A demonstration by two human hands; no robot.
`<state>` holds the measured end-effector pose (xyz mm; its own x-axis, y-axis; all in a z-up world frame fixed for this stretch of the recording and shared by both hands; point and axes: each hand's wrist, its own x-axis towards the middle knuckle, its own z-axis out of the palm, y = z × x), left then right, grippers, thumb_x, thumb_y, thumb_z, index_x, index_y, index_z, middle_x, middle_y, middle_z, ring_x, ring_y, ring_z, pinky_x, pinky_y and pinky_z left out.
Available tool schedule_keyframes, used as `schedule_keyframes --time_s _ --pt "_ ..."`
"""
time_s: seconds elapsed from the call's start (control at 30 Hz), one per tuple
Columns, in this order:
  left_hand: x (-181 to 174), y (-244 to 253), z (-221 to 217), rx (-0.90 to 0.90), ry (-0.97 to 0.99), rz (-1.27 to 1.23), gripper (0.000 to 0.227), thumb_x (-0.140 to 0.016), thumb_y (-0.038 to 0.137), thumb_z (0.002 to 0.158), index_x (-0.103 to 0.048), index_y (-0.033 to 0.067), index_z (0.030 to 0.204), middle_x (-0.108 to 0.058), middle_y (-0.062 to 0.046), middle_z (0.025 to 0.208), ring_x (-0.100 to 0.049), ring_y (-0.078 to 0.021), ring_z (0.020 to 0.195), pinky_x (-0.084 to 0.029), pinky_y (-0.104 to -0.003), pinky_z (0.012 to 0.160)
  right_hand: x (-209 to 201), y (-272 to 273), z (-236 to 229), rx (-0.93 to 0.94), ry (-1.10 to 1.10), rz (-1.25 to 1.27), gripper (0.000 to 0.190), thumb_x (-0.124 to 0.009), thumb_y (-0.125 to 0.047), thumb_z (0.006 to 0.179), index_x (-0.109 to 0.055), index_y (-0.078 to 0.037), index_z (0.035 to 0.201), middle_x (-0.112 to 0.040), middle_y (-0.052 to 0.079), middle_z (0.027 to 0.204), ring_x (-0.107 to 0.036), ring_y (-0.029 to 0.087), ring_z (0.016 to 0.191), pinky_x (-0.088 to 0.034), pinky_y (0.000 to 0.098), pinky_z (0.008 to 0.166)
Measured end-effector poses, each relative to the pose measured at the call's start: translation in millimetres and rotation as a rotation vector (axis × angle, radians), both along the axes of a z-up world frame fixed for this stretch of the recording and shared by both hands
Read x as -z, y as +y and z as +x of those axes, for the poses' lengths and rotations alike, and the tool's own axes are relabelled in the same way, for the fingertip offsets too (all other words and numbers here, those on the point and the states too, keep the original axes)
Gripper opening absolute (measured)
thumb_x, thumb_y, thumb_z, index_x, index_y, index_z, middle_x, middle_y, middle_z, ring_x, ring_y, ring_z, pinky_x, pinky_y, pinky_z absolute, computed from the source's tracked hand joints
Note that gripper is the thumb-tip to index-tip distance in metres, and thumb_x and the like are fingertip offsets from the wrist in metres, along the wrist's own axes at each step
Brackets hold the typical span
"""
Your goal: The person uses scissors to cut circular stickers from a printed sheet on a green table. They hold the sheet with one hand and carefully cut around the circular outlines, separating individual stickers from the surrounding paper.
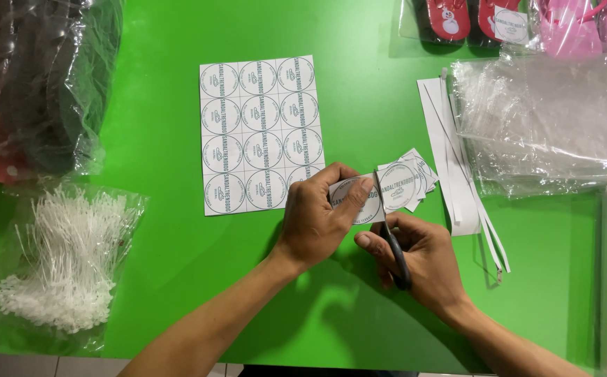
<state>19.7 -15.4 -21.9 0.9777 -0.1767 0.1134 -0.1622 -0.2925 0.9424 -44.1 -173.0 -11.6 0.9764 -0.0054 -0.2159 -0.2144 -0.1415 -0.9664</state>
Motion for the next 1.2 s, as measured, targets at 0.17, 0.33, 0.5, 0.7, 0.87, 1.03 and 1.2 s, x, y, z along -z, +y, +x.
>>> schedule_keyframes --time_s 0.17,0.33,0.5,0.7,0.87,1.03,1.2 --pt "-2.9 1.6 2.3 0.011 0.010 -0.084 0.023 -0.066 0.031 0.097 -0.068 0.0134 0.083 -0.059 -0.003 0.057 -0.049 -0.0088 0.054 -0.044 -0.032 0.050 7.2 -1.9 1.2 0.049 0.014 0.046 0.025 -0.083 -0.013 0.082 -0.065 0.000 0.070 -0.052 0.012 0.040 -0.055 0.019 0.029 -0.042 0.0265 0.029" --pt "-4.5 3.2 3.4 0.017 0.032 -0.169 0.020 -0.068 0.025 0.097 -0.071 0.0105 0.084 -0.072 -0.012 0.065 -0.064 -0.0110 0.063 -0.055 -0.033 0.056 10.2 -2.6 3.1 0.087 0.026 0.079 0.019 -0.084 -0.006 0.080 -0.070 0.006 0.074 -0.054 0.019 0.036 -0.056 0.022 0.026 -0.042 0.0270 0.028" --pt "-4.1 7.9 7.2 -0.042 -0.004 -0.129 0.022 -0.068 0.028 0.097 -0.071 0.0114 0.082 -0.073 -0.012 0.066 -0.066 -0.0152 0.062 -0.056 -0.036 0.059 12.9 -4.5 5.6 0.022 0.031 0.100 0.018 -0.084 -0.005 0.081 -0.070 0.005 0.076 -0.056 0.019 0.038 -0.059 0.022 0.028 -0.045 0.0269 0.029" --pt "-6.2 21.0 15.4 -0.104 -0.013 -0.105 0.027 -0.063 0.032 0.100 -0.069 0.0113 0.083 -0.073 -0.013 0.068 -0.064 -0.0144 0.065 -0.057 -0.037 0.064 5.2 -10.3 7.9 -0.106 -0.012 0.128 0.016 -0.085 -0.006 0.078 -0.073 0.004 0.078 -0.059 0.020 0.039 -0.062 0.023 0.030 -0.048 0.0276 0.033" --pt "-5.6 18.0 10.0 -0.012 -0.030 -0.079 0.022 -0.061 0.030 0.101 -0.071 0.0126 0.091 -0.072 -0.014 0.072 -0.068 -0.0199 0.071 -0.056 -0.041 0.066 14.3 -15.7 7.8 0.073 -0.253 0.004 0.029 -0.088 -0.001 0.073 -0.073 0.002 0.098 -0.071 0.017 0.064 -0.073 0.021 0.058 -0.059 0.0295 0.058" --pt "-9.6 4.1 2.2 0.127 -0.055 -0.045 0.015 -0.065 0.030 0.098 -0.073 0.0198 0.091 -0.074 -0.008 0.072 -0.075 -0.0247 0.071 -0.057 -0.037 0.066 18.5 -23.9 14.0 0.194 -0.274 0.014 0.034 -0.086 0.000 0.078 -0.069 0.001 0.107 -0.072 0.016 0.080 -0.072 0.019 0.077 -0.059 0.0315 0.070" --pt "-2.5 10.8 7.1 0.085 -0.367 0.203 0.026 -0.069 0.039 0.093 -0.072 0.0171 0.108 -0.071 -0.005 0.086 -0.070 -0.0295 0.082 -0.056 -0.043 0.076 -2.5 -32.8 25.4 0.254 -0.148 -0.020 0.034 -0.088 -0.006 0.079 -0.069 -0.005 0.108 -0.070 0.013 0.079 -0.069 0.016 0.071 -0.057 0.0261 0.065"
